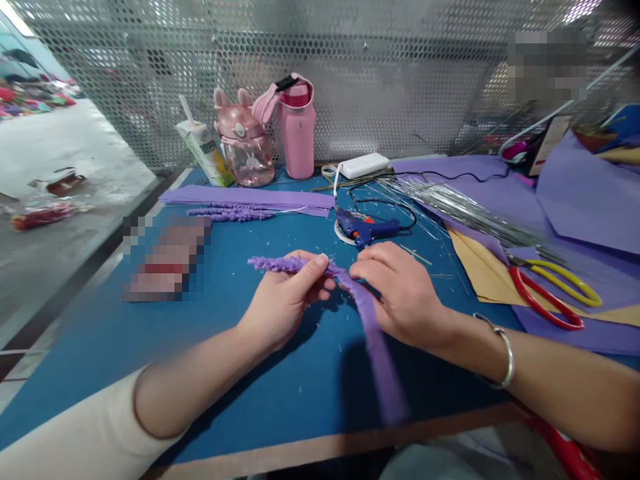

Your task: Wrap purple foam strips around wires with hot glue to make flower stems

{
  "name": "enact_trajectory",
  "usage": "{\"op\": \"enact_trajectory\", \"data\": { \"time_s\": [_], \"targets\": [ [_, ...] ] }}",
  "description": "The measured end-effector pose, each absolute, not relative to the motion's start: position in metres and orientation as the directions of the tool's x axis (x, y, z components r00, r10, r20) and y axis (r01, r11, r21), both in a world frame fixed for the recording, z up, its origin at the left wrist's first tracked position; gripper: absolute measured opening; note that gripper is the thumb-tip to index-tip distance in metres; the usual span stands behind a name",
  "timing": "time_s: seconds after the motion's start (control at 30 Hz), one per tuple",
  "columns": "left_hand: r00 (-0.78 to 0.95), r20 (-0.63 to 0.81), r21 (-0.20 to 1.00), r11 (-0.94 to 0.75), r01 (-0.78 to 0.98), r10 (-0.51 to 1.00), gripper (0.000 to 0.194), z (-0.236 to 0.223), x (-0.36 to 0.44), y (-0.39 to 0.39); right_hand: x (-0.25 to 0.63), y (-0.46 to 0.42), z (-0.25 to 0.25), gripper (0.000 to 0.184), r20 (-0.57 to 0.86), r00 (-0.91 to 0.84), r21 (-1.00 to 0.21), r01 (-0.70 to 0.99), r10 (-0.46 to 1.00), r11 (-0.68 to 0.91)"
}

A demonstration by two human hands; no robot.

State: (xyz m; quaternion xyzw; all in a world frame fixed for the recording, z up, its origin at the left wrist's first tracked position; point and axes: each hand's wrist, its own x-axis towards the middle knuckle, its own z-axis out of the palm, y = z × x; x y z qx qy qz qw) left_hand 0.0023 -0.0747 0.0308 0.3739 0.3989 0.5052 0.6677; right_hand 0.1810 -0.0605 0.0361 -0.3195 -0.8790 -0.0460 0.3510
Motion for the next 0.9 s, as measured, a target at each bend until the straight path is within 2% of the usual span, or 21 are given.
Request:
{"op": "enact_trajectory", "data": {
  "time_s": [0.2, 0.33, 0.43, 0.73, 0.8, 0.9],
  "targets": [
    [0.155, -0.103, 0.934, 0.149, -0.324, 0.983, 0.020, 0.030, 0.003, -0.075, 0.181, -0.058, 0.038, 0.009, 0.565, -0.407, -0.501, 0.522, 0.718, 0.690],
    [0.141, -0.057, 0.960, 0.093, -0.266, 0.988, 0.020, 0.030, 0.003, -0.076, 0.179, -0.059, 0.047, 0.010, 0.373, -0.339, -0.713, 0.492, 0.864, 0.500],
    [0.169, -0.043, 0.962, 0.086, -0.260, 0.985, 0.018, 0.031, 0.001, -0.077, 0.179, -0.061, 0.055, 0.012, 0.244, -0.327, -0.798, 0.467, 0.913, 0.381],
    [0.194, -0.058, 0.963, 0.106, -0.249, 0.979, 0.017, 0.032, -0.002, -0.077, 0.185, -0.055, 0.060, 0.017, 0.112, -0.406, -0.837, 0.453, 0.907, 0.306],
    [0.200, -0.051, 0.960, 0.103, -0.259, 0.978, 0.016, 0.033, -0.006, -0.072, 0.190, -0.051, 0.063, 0.022, 0.089, -0.514, -0.799, 0.475, 0.853, 0.369],
    [0.217, 0.001, 0.968, 0.053, -0.244, 0.976, 0.017, 0.034, -0.016, -0.061, 0.198, -0.045, 0.070, 0.019, 0.037, -0.699, -0.645, 0.529, 0.714, 0.551]
  ]
}}
